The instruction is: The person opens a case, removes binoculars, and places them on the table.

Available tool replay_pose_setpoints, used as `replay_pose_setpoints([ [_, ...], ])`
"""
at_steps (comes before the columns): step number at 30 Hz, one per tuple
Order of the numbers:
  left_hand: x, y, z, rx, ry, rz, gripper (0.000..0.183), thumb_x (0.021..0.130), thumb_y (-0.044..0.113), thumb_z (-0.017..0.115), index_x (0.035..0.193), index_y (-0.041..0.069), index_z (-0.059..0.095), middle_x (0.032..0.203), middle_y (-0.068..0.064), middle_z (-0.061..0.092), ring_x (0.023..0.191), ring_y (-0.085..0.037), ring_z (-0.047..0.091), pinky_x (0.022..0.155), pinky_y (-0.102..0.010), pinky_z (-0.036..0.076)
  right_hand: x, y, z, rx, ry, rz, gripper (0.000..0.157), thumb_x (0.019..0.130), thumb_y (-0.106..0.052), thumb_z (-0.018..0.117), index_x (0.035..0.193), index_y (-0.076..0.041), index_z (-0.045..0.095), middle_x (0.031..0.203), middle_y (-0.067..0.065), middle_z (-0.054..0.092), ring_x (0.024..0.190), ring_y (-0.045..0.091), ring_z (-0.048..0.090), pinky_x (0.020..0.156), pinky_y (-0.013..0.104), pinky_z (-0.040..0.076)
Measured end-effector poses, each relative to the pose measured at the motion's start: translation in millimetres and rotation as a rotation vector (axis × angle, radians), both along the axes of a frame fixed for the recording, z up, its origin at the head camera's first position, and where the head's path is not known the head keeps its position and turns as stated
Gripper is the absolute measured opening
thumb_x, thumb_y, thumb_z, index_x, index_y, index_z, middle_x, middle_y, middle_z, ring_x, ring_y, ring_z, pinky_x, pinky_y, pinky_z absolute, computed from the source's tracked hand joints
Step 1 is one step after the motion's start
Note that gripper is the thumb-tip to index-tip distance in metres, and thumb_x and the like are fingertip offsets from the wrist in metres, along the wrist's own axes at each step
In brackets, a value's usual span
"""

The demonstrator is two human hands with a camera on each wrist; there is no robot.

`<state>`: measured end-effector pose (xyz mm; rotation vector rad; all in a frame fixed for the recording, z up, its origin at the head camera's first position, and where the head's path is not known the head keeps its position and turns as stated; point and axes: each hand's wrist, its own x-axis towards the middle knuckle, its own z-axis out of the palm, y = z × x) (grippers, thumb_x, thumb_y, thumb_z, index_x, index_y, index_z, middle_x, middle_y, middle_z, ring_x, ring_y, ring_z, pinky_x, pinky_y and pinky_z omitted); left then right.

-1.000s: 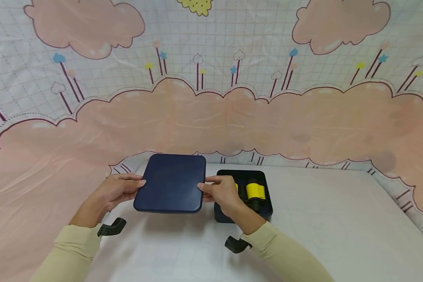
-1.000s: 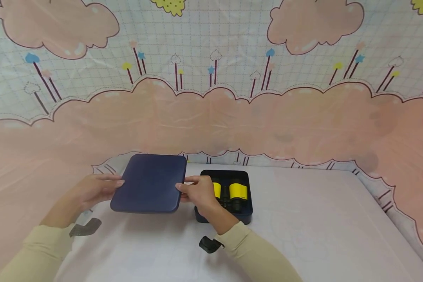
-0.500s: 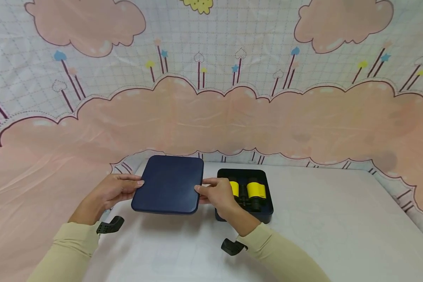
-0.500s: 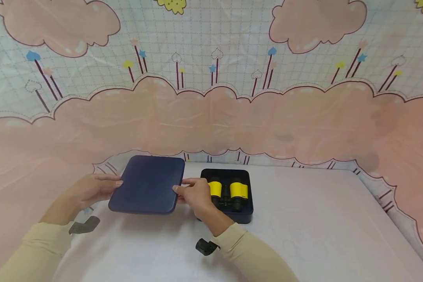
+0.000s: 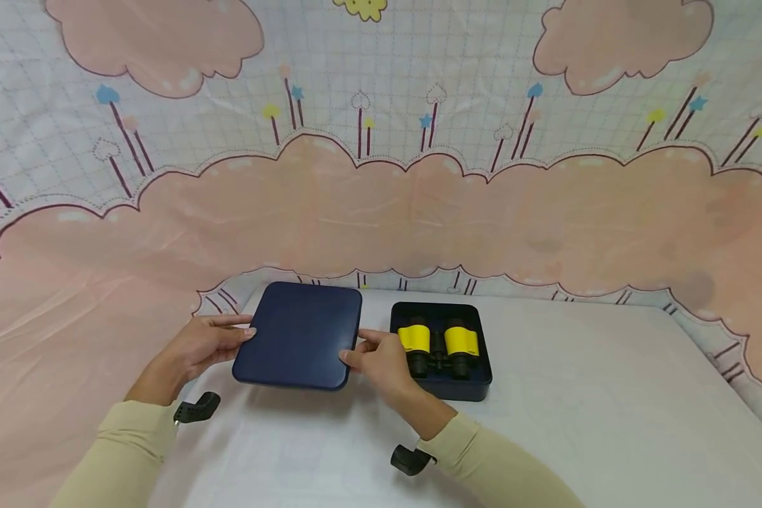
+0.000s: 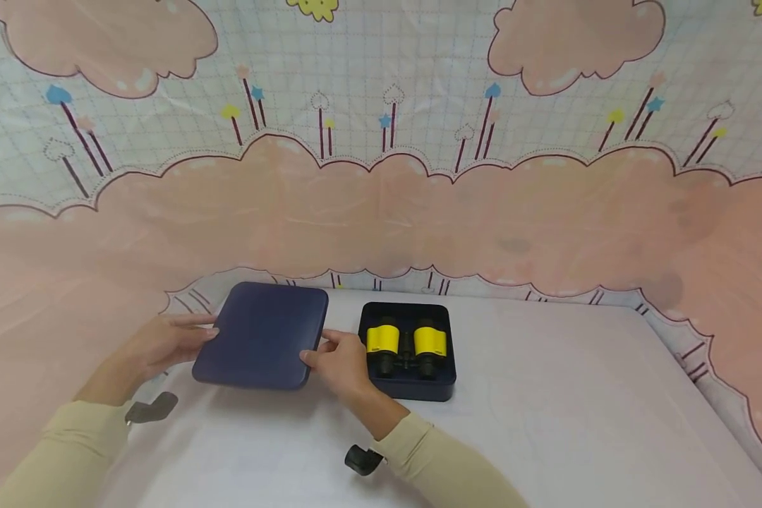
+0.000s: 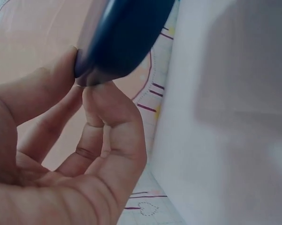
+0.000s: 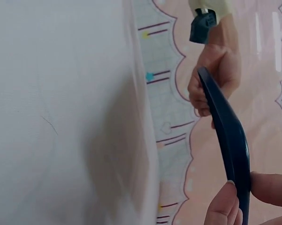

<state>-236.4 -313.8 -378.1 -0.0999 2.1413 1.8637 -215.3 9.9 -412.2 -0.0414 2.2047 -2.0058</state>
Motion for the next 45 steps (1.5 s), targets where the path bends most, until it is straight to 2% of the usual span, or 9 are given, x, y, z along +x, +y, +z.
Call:
replay_pose_setpoints([
  [4,1.3,-2,-5.1,-0.029,0.013,-0.005,0.031,0.098,0.012,0.073,0.129,0.016,0.072,0.088,0.013,0.077,0.078,-0.002,0.068,0.072,-0.021,0.059,2.6,-3,-5.5,-0.004,0.008,-0.004,0.06,0.089,-0.006,0.082,0.144,0.001,0.059,0.088,0.007,0.063,0.069,0.013,0.07,0.078,0.027,0.064],
  [11,2.4,-6,-12.5,-0.055,0.035,0.001,0.033,0.098,0.012,0.073,0.13,0.016,0.072,0.089,0.014,0.075,0.08,-0.001,0.067,0.073,-0.02,0.058,5.6,-9,-10.6,0.024,0.008,-0.014,0.063,0.088,-0.005,0.082,0.146,0.002,0.057,0.089,0.007,0.063,0.07,0.014,0.069,0.072,0.023,0.06],
  [16,3.8,-7,-14.7,-0.098,0.031,0.002,0.051,0.098,0.014,0.074,0.145,0.0,0.059,0.091,0.015,0.074,0.081,-0.001,0.066,0.075,-0.02,0.059,6.9,-11,-13.8,0.017,0.005,-0.014,0.064,0.087,-0.003,0.082,0.145,0.003,0.057,0.091,0.007,0.062,0.071,0.013,0.067,0.072,0.023,0.061],
  [20,4.9,-8,-17.4,-0.139,0.027,0.003,0.061,0.099,0.015,0.072,0.15,-0.008,0.049,0.094,0.016,0.074,0.085,-0.002,0.066,0.077,-0.021,0.059,8.0,-13,-15.4,0.025,0.024,-0.012,0.063,0.088,-0.001,0.081,0.146,0.004,0.056,0.092,0.006,0.06,0.075,0.013,0.061,0.068,0.02,0.056],
  [25,6.3,-10,-20.9,-0.16,0.03,0.002,0.062,0.1,0.015,0.071,0.151,-0.009,0.046,0.096,0.018,0.074,0.087,-0.002,0.066,0.079,-0.021,0.059,9.2,-17,-18.0,0.066,0.056,-0.019,0.064,0.088,-0.002,0.081,0.146,0.005,0.056,0.093,0.006,0.059,0.076,0.013,0.055,0.062,0.019,0.046],
  [35,6.1,-13,-27.6,-0.161,0.019,0.005,0.059,0.1,0.015,0.072,0.149,-0.007,0.05,0.095,0.018,0.073,0.087,-0.002,0.065,0.078,-0.022,0.059,11.0,-22,-26.2,0.117,0.078,-0.029,0.065,0.086,-0.002,0.082,0.145,0.008,0.055,0.094,0.008,0.061,0.076,0.012,0.056,0.063,0.02,0.048],
  [42,8.4,-15,-29.7,-0.141,-0.001,0.012,0.051,0.097,0.015,0.075,0.143,-0.003,0.06,0.092,0.017,0.074,0.084,-0.001,0.065,0.076,-0.021,0.058,10.9,-26,-32.2,0.163,0.072,-0.032,0.062,0.086,-0.002,0.083,0.142,0.008,0.058,0.09,0.005,0.06,0.074,0.01,0.056,0.063,0.02,0.049],
  [45,10.2,-17,-33.3,-0.139,-0.015,0.007,0.051,0.097,0.014,0.074,0.143,-0.004,0.06,0.093,0.017,0.074,0.085,0.0,0.066,0.077,-0.021,0.058,11.4,-28,-35.6,0.183,0.061,-0.032,0.06,0.086,-0.002,0.083,0.14,0.008,0.06,0.09,0.004,0.06,0.074,0.01,0.056,0.063,0.02,0.049],
])
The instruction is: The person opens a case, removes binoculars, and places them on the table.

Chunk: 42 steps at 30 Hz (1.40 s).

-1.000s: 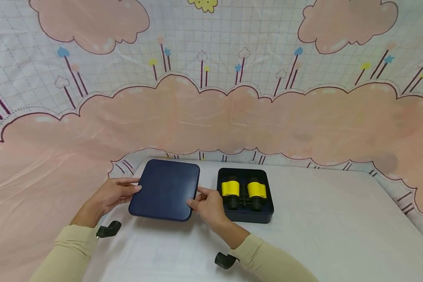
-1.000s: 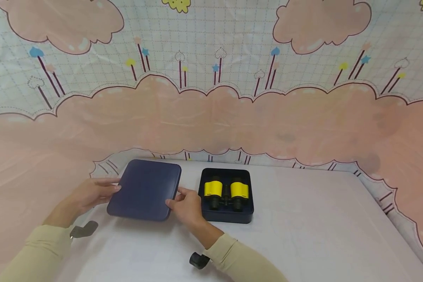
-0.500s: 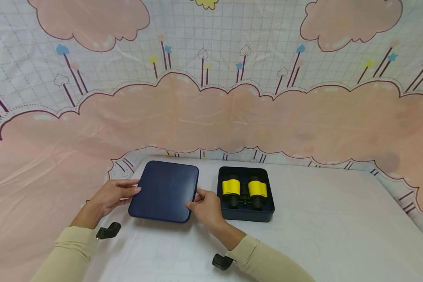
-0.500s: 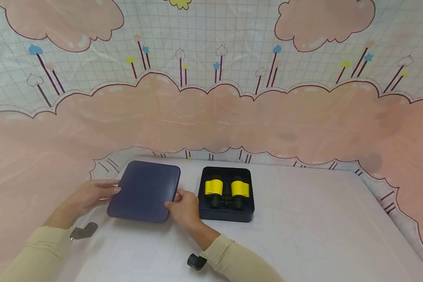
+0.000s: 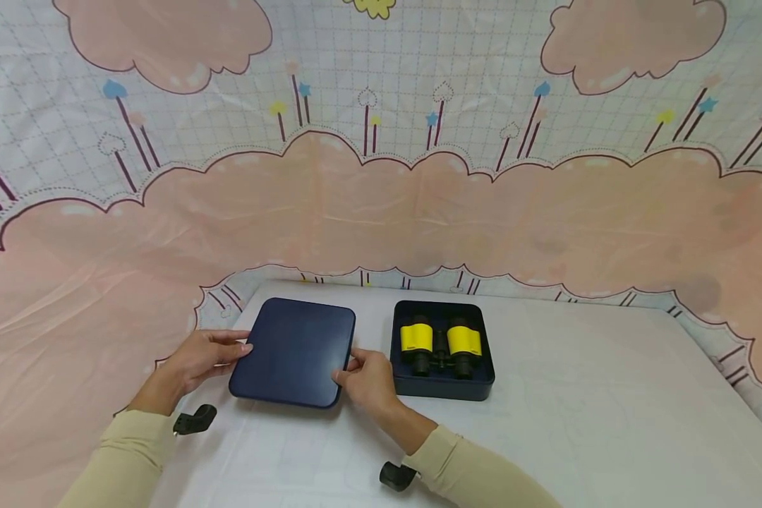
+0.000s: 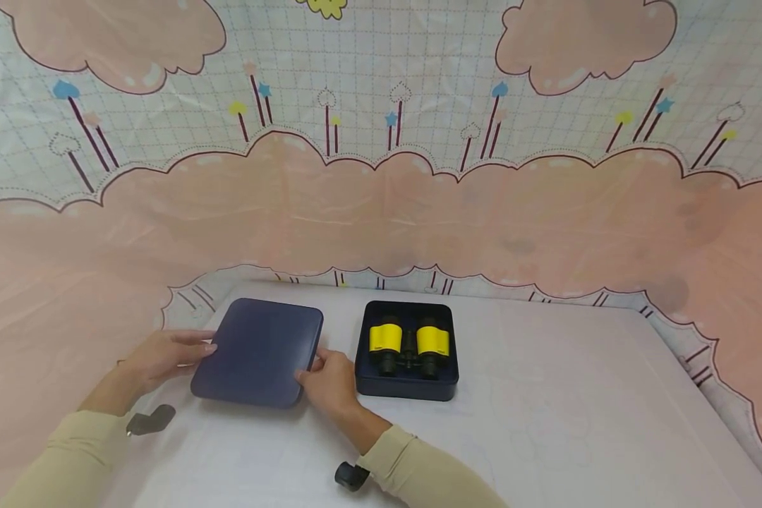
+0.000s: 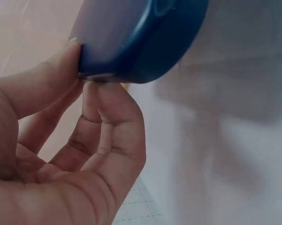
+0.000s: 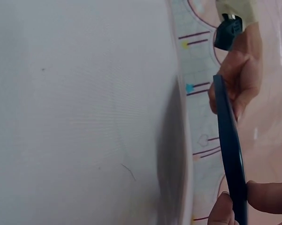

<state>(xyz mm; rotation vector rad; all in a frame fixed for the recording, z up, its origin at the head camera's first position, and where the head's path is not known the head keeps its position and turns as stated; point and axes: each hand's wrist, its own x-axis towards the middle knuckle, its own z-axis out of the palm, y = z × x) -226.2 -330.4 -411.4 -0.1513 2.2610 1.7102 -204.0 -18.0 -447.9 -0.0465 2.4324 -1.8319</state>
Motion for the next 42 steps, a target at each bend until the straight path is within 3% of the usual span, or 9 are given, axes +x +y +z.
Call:
replay_pose_setpoints([
  [16,3.5,-1,-16.9,-0.015,-0.061,0.051,0.052,0.096,0.01,0.075,0.141,-0.009,0.058,0.092,0.009,0.077,0.082,-0.005,0.069,0.075,-0.022,0.061,-1.0,-5,-12.2,0.066,-0.057,-0.001,0.055,0.084,-0.002,0.085,0.134,0.01,0.064,0.085,0.003,0.059,0.075,0.011,0.054,0.063,0.019,0.049],
  [34,3.5,0,-24.9,-0.031,-0.104,0.098,0.056,0.095,0.005,0.074,0.144,-0.013,0.053,0.087,0.008,0.075,0.077,-0.007,0.067,0.07,-0.022,0.059,-6.4,-7,-18.8,0.079,-0.069,0.051,0.051,0.085,-0.003,0.084,0.13,0.012,0.066,0.078,0.001,0.055,0.072,0.012,0.052,0.062,0.02,0.046],
  [42,2.0,0,-27.7,-0.042,-0.106,0.084,0.054,0.095,0.004,0.074,0.141,-0.014,0.054,0.087,0.007,0.075,0.077,-0.008,0.066,0.069,-0.024,0.059,-7.6,-8,-19.8,0.107,-0.081,0.054,0.046,0.085,-0.003,0.084,0.126,0.01,0.068,0.074,-0.001,0.052,0.067,0.011,0.051,0.057,0.019,0.045],
])
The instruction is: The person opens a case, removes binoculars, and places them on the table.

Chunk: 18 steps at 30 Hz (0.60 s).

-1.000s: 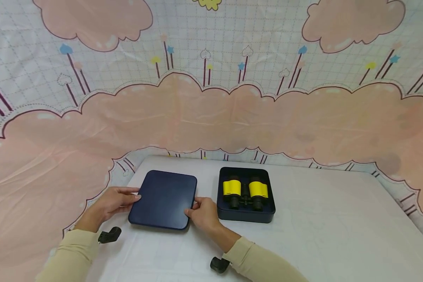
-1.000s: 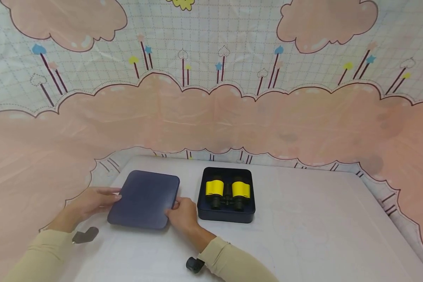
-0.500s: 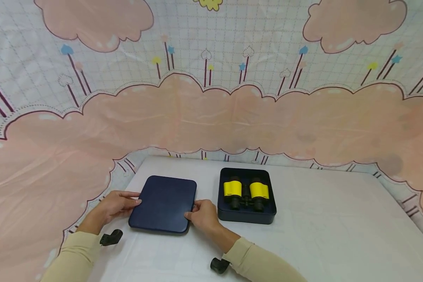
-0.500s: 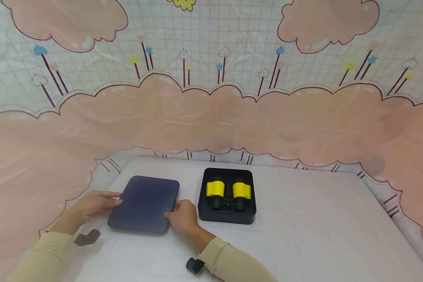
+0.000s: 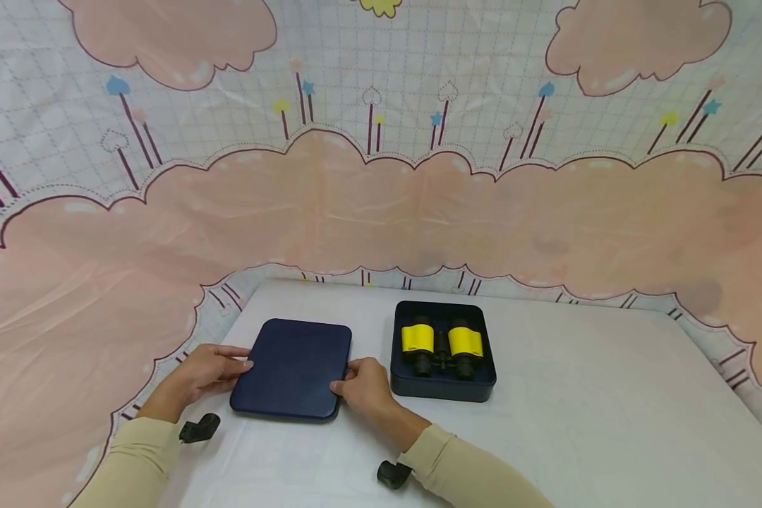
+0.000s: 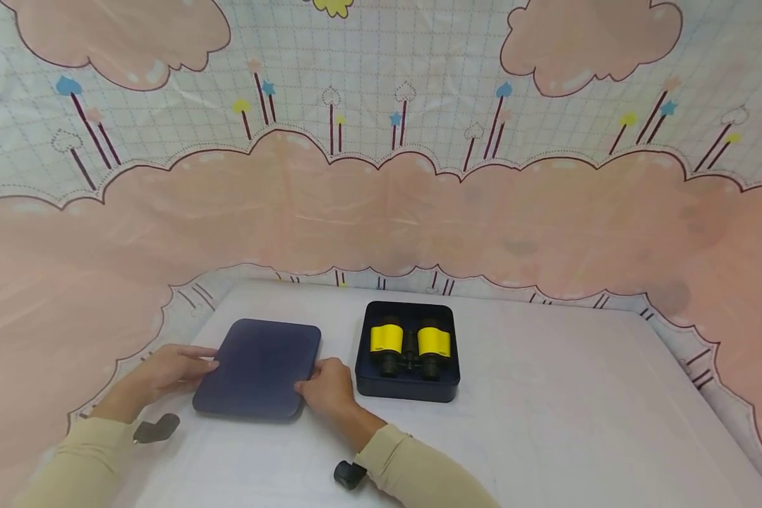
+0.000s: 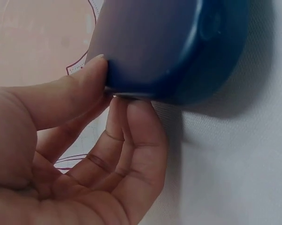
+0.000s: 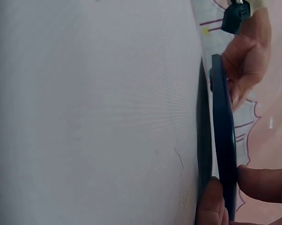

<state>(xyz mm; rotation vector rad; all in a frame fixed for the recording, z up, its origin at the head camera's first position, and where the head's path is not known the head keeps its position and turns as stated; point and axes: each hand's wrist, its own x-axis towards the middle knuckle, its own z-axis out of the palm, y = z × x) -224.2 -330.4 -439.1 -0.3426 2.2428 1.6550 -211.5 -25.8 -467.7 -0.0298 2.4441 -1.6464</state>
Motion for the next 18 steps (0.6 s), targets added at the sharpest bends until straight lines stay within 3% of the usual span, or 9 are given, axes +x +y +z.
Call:
replay_pose_setpoints([
  [12,-2.8,-1.1,-1.0,-0.072,0.002,-0.035,0.054,0.095,0.007,0.074,0.14,-0.015,0.055,0.089,0.005,0.075,0.08,-0.009,0.067,0.071,-0.024,0.061,-1.3,1.3,1.4,0.049,0.036,0.032,0.015,0.086,-0.006,0.084,0.09,0.001,0.071,0.064,-0.003,0.047,0.058,0.011,0.046,0.052,0.022,0.036],
  [15,-1.2,-0.3,-0.8,-0.106,0.014,-0.054,0.051,0.096,0.008,0.073,0.138,-0.016,0.056,0.089,0.004,0.075,0.08,-0.009,0.066,0.071,-0.025,0.061,-2.8,1.8,1.7,0.081,0.024,0.035,0.017,0.086,-0.007,0.083,0.093,0.003,0.072,0.063,-0.003,0.047,0.057,0.012,0.045,0.051,0.022,0.035],
  [18,-1.8,-1.2,-1.1,-0.151,0.034,-0.067,0.051,0.097,0.011,0.073,0.137,-0.016,0.057,0.09,0.002,0.075,0.081,-0.011,0.066,0.072,-0.024,0.061,-3.7,2.0,2.8,0.126,0.022,0.034,0.033,0.086,-0.008,0.084,0.112,0.009,0.073,0.066,-0.003,0.051,0.06,0.012,0.048,0.054,0.021,0.038],
])
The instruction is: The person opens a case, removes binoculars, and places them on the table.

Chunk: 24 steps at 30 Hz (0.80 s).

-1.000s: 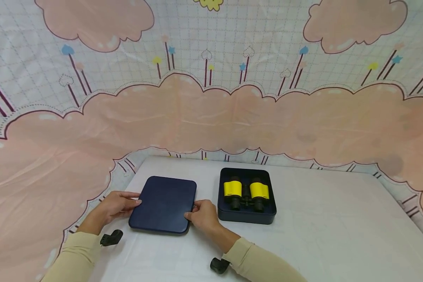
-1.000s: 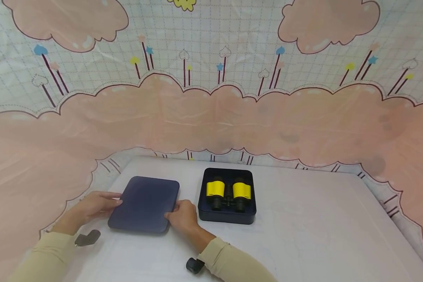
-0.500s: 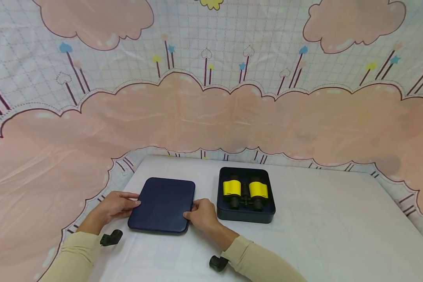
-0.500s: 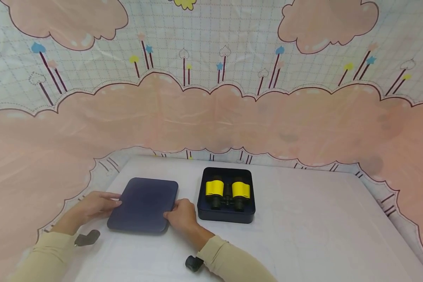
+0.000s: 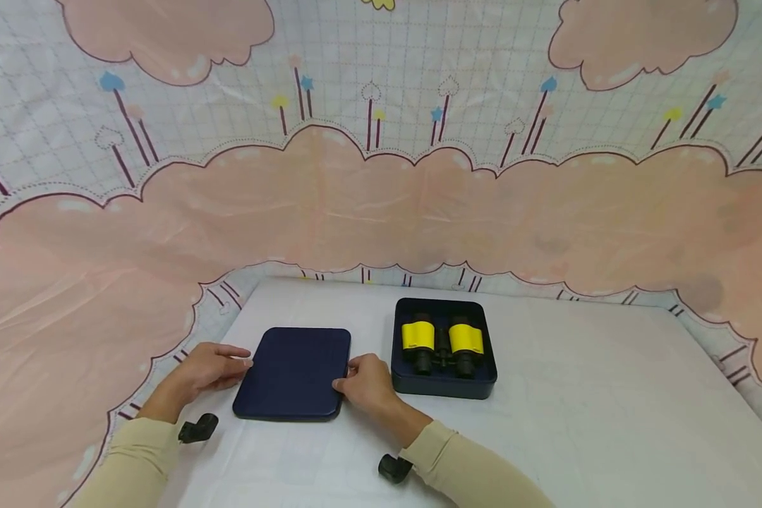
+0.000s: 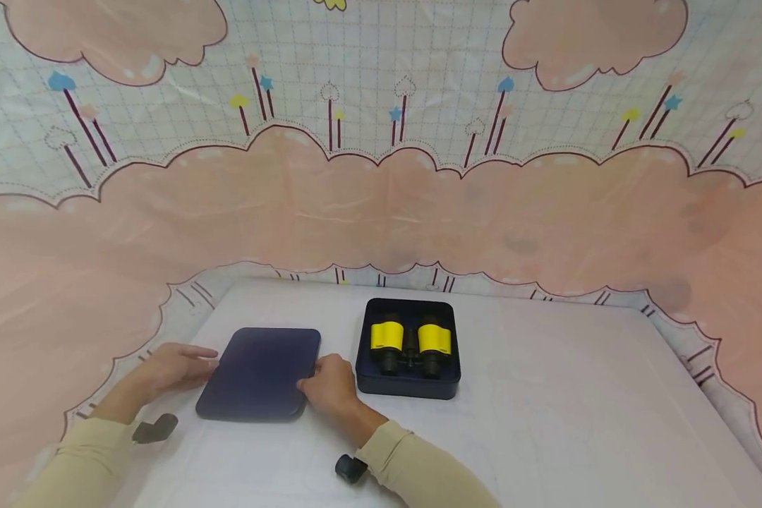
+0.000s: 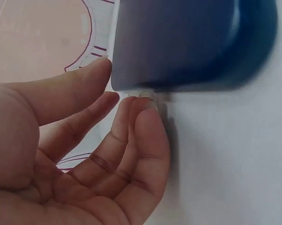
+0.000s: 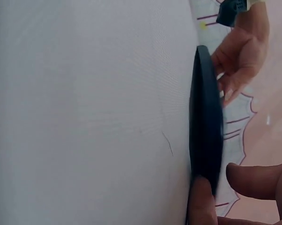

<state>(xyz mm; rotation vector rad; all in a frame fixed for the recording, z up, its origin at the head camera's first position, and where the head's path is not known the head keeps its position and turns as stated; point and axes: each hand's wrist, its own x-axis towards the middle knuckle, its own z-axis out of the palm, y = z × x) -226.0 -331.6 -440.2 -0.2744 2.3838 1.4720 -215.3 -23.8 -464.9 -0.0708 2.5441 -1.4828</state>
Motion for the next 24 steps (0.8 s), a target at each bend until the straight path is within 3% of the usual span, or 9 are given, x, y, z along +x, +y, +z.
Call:
replay_pose_setpoints([
  [3,-1.8,-2,1.5,-0.026,0.016,-0.007,0.053,0.097,0.014,0.073,0.138,-0.014,0.057,0.095,-0.001,0.077,0.083,-0.012,0.067,0.074,-0.025,0.062,0.0,0,2.2,0.025,0.012,-0.001,0.051,0.086,-0.007,0.084,0.13,0.011,0.066,0.071,0.0,0.057,0.066,0.012,0.053,0.058,0.021,0.043],
  [10,-0.1,-1,7.6,0.025,0.033,-0.018,0.057,0.096,0.016,0.076,0.14,-0.014,0.056,0.11,-0.007,0.079,0.092,-0.011,0.072,0.082,-0.027,0.064,3.1,2,6.4,0.031,0.017,0.0,0.053,0.085,-0.008,0.085,0.132,0.007,0.066,0.08,0.002,0.061,0.073,0.014,0.055,0.062,0.023,0.047],
  [17,7.8,11,16.9,0.081,0.057,-0.061,0.06,0.097,0.017,0.075,0.143,-0.014,0.052,0.12,-0.014,0.076,0.099,-0.014,0.074,0.088,-0.03,0.064,6.5,10,18.8,-0.078,0.01,0.012,0.053,0.088,-0.009,0.082,0.136,0.004,0.064,0.095,0.006,0.066,0.07,0.012,0.065,0.065,0.024,0.056],
  [24,11.0,27,26.6,0.173,0.095,-0.104,0.064,0.099,0.015,0.072,0.149,-0.014,0.044,0.126,-0.017,0.074,0.101,-0.013,0.075,0.091,-0.031,0.063,9.5,21,31.2,-0.105,0.01,0.013,0.053,0.088,-0.011,0.082,0.136,0.002,0.064,0.106,0.01,0.07,0.076,0.015,0.068,0.073,0.03,0.062],
])
